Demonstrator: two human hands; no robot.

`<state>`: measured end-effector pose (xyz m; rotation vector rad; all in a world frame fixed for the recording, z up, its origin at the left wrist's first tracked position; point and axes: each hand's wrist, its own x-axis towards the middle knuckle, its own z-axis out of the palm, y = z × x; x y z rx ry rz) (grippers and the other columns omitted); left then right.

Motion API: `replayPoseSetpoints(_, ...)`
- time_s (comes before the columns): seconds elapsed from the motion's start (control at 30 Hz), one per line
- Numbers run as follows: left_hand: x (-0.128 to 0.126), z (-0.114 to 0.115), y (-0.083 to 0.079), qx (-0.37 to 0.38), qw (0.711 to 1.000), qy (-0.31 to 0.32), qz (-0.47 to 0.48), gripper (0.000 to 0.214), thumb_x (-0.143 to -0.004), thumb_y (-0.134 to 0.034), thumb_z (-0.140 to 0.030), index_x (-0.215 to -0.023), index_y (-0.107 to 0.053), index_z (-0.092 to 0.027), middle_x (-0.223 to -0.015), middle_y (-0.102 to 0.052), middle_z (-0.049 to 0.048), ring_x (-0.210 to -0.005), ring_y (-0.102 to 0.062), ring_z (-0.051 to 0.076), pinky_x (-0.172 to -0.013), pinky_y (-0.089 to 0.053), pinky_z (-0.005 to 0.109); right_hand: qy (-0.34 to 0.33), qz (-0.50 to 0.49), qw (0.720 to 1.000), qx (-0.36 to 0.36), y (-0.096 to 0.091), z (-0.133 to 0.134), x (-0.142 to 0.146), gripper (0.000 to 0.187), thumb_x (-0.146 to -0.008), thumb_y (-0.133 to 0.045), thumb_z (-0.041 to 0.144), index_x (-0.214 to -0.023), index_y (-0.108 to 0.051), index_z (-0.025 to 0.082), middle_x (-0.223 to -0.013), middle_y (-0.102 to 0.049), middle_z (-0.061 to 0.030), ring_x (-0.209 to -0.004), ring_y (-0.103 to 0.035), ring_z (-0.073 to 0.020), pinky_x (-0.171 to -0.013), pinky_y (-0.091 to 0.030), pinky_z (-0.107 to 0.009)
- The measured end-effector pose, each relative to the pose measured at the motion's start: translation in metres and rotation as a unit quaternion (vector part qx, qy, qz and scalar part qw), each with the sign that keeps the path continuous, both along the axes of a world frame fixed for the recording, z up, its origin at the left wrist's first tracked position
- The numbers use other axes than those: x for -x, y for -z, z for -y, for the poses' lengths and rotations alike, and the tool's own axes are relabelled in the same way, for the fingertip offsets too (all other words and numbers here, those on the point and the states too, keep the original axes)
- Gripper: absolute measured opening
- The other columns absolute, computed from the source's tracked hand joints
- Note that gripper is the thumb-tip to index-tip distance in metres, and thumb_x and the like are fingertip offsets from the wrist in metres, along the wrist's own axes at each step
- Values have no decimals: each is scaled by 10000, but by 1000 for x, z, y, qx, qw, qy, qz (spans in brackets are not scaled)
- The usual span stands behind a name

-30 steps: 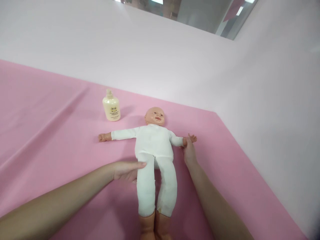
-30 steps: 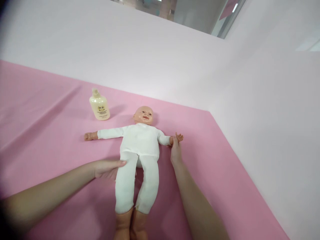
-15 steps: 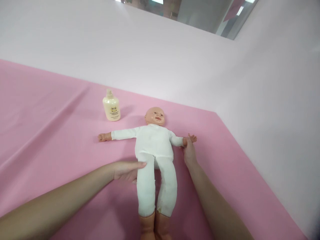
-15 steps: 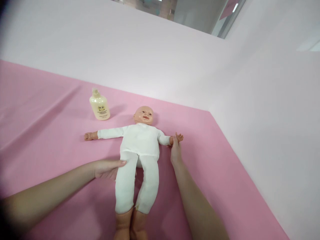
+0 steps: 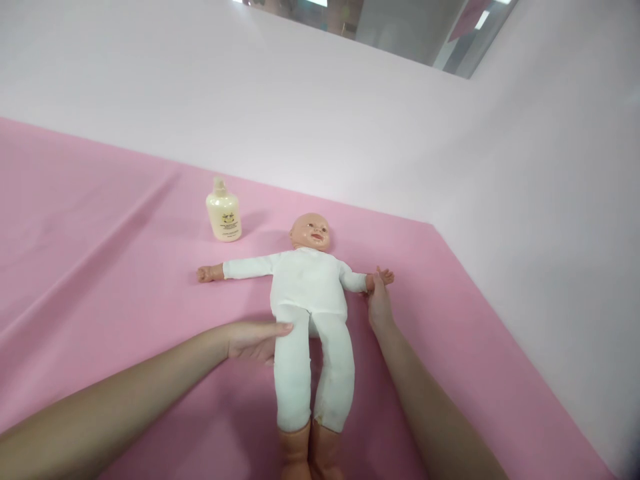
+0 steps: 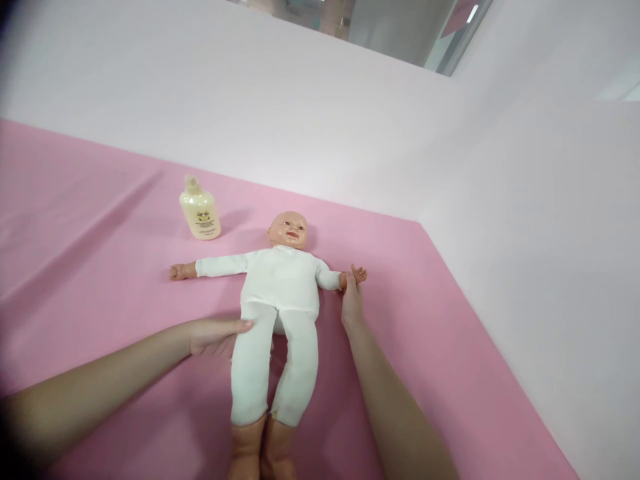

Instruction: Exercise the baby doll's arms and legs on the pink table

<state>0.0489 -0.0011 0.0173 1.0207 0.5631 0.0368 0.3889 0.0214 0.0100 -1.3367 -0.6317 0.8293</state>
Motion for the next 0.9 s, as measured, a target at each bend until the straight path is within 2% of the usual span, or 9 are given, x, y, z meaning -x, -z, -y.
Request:
replayPoseSetpoints(0.23,1,-2,-9,12,1000,9,1,1047,-707,-879,-1026,-1333,-850,-186,-1487,-821,199,-1592,-609,483,-1305,-485,531,-4,0,1000,3,0,-1,-1,1148,-803,-768,828,-1788,-573,271,-1683,-637,-139,-1361,-702,-345,-838,-661,-375)
replayPoseSetpoints(0.37,1,-3,-6,20,999,21,16,1045,-730,-892,-996,-1390,-826,-189,-1492,-821,197,-1595,-614,464,-1322,-475,544,-3,-5,1000,3,-1,-1,-1,1126,-805,-769,794,-1790,-572,285,-1721,-619,-132,-1365,-701,-339,-803,-638,-352)
replayPoseSetpoints(0.5,2,-3,-2,20,1000,7,7,1016,-765,-864,-998,-1378,-837,-188,-1461,-834,187,-1573,-632,476,-1289,-494,537,-5,-8,1000,0,0,0,-1,1113,-802,-775,779,-1786,-579,298,-1725,-629,-134,-1393,-694,-350,-797,-631,-352)
replayPoseSetpoints(0.63,2,-3,-2,23,999,30,31,992,-808,-861,-968,-1436,-809,-202,-1492,-824,180,-1561,-640,447,-1304,-470,534,-8,-5,1000,5,0,0,-2,1126,-807,-758,790,-1798,-562,292,-1738,-622,-139,-1401,-695,-349,-787,-620,-348)
replayPoseSetpoints(0.9,2,-5,0,22,999,20,12,1020,-752,-890,-988,-1373,-820,-181,-1510,-813,197,-1577,-622,466,-1315,-462,540,-6,1,1000,3,3,-2,-3,1133,-790,-766,816,-1781,-580,300,-1724,-627,-134,-1392,-697,-357,-802,-637,-356)
